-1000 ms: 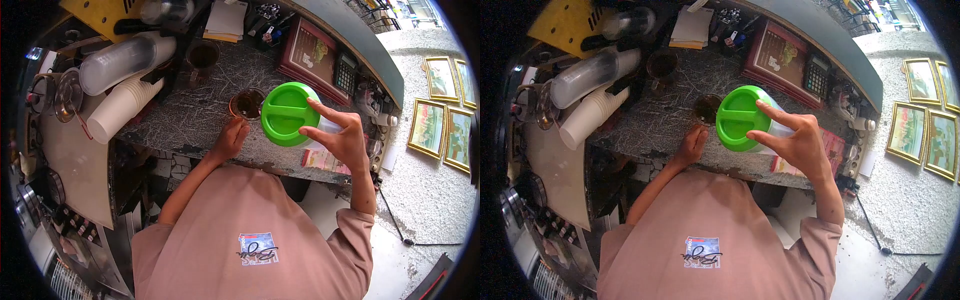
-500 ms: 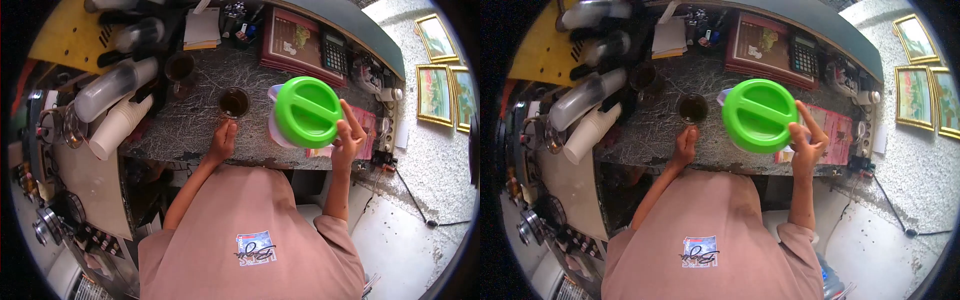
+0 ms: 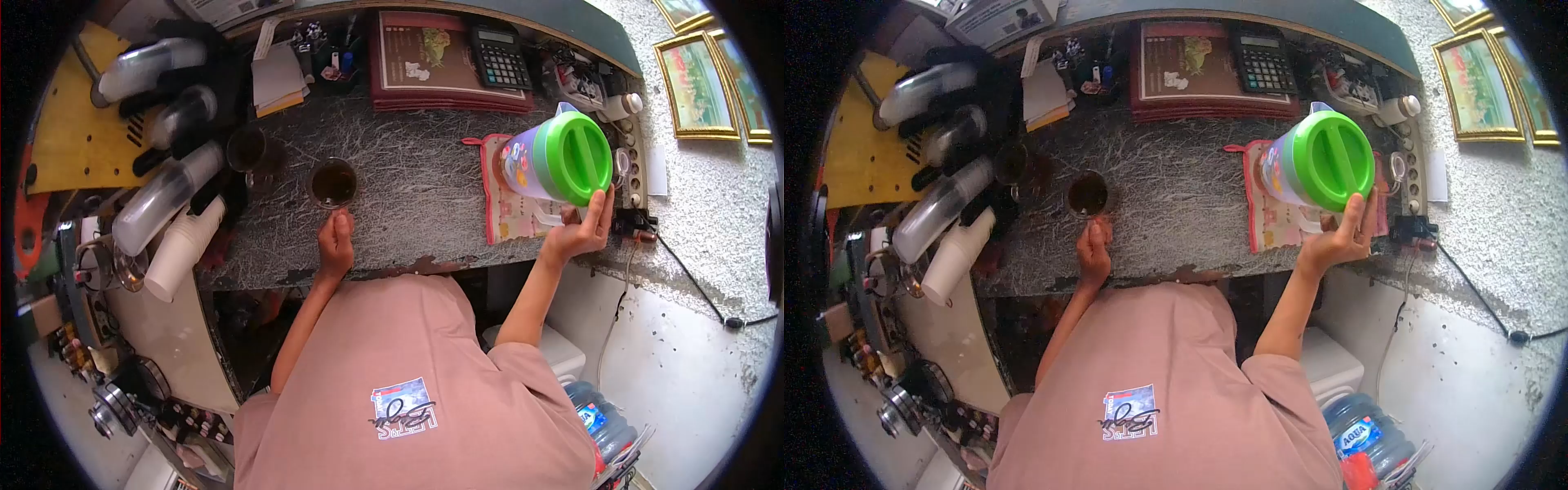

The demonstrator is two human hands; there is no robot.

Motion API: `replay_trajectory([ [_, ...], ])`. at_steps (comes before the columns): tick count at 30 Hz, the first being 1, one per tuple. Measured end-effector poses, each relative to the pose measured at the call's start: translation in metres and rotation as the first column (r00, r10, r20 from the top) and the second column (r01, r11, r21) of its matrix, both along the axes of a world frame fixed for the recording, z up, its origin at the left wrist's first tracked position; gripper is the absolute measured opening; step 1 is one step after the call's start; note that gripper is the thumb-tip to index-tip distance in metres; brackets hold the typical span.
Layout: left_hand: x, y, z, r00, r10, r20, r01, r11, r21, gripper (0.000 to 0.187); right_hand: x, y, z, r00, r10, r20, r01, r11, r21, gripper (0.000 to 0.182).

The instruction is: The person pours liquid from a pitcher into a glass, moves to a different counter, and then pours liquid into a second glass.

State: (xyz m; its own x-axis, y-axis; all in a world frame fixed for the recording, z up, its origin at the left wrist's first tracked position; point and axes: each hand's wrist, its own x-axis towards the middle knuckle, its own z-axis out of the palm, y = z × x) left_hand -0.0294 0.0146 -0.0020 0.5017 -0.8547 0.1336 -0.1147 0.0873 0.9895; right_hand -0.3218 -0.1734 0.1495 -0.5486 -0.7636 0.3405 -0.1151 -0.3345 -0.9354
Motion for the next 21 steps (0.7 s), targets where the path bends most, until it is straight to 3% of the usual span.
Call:
replay_trajectory([
  [1, 0.000, 0.000, 0.001, 1.000, -0.008, -0.016, 0.008, 1.000, 0.011, 0.029, 0.003, -0.006, -0.001, 0.993, -0.095, -0.068, 0.094, 0.996, -0.007, 0.040],
  [5, 0.002, -0.002, 0.003, 0.999, -0.028, 0.021, 0.029, 0.999, -0.018, 0.030, 0.006, -0.011, -0.006, 0.993, -0.114, -0.033, 0.114, 0.993, -0.010, 0.035],
  [9, 0.002, -0.001, 0.003, 1.000, -0.018, -0.015, 0.018, 1.000, 0.001, 0.032, -0.022, -0.012, -0.027, 0.998, 0.006, 0.068, -0.006, 1.000, 0.005, 0.037],
  [11, 0.000, 0.001, 0.011, 0.999, -0.003, -0.033, 0.004, 1.000, 0.007, 0.033, -0.016, -0.005, -0.014, 0.997, -0.020, -0.074, 0.033, 0.984, 0.174, 0.040],
  [12, -0.001, 0.000, 0.018, 0.998, -0.003, -0.058, 0.004, 1.000, 0.020, 0.034, -0.019, -0.008, -0.020, 0.947, -0.072, -0.312, 0.085, 0.996, 0.029, 0.041],
  [13, -0.002, -0.001, 0.024, 0.997, -0.002, -0.079, 0.004, 1.000, 0.029, 0.034, -0.022, -0.010, -0.024, 0.951, -0.056, -0.303, 0.069, 0.997, 0.034, 0.041],
  [15, -0.006, -0.002, 0.032, 0.994, 0.038, -0.102, -0.032, 0.998, 0.059, 0.033, -0.027, -0.002, -0.028, 0.783, -0.211, -0.585, 0.232, 0.972, -0.040, 0.044],
  [16, -0.007, -0.001, 0.035, 0.989, 0.064, -0.136, -0.053, 0.995, 0.086, 0.032, -0.011, 0.010, -0.011, 0.580, -0.327, -0.746, 0.358, 0.925, -0.126, 0.042],
  [17, -0.007, 0.000, 0.036, 0.989, 0.075, -0.126, -0.064, 0.994, 0.090, 0.032, -0.005, 0.020, -0.005, 0.590, -0.317, -0.742, 0.350, 0.929, -0.119, 0.042],
  [19, -0.006, 0.003, 0.037, 0.983, 0.062, -0.174, -0.046, 0.994, 0.094, 0.029, 0.006, 0.031, 0.000, 0.541, -0.354, -0.763, 0.129, 0.932, -0.340, 0.039],
  [20, -0.004, 0.006, 0.036, 0.983, 0.070, -0.170, -0.054, 0.994, 0.098, 0.029, 0.011, 0.032, -0.006, 0.695, -0.082, -0.714, -0.112, 0.969, -0.221, 0.035],
  [21, -0.004, 0.008, 0.036, 0.991, 0.102, -0.089, -0.087, 0.983, 0.161, 0.028, 0.032, 0.036, -0.003, 0.713, 0.168, -0.681, -0.252, 0.968, -0.024, 0.037],
])
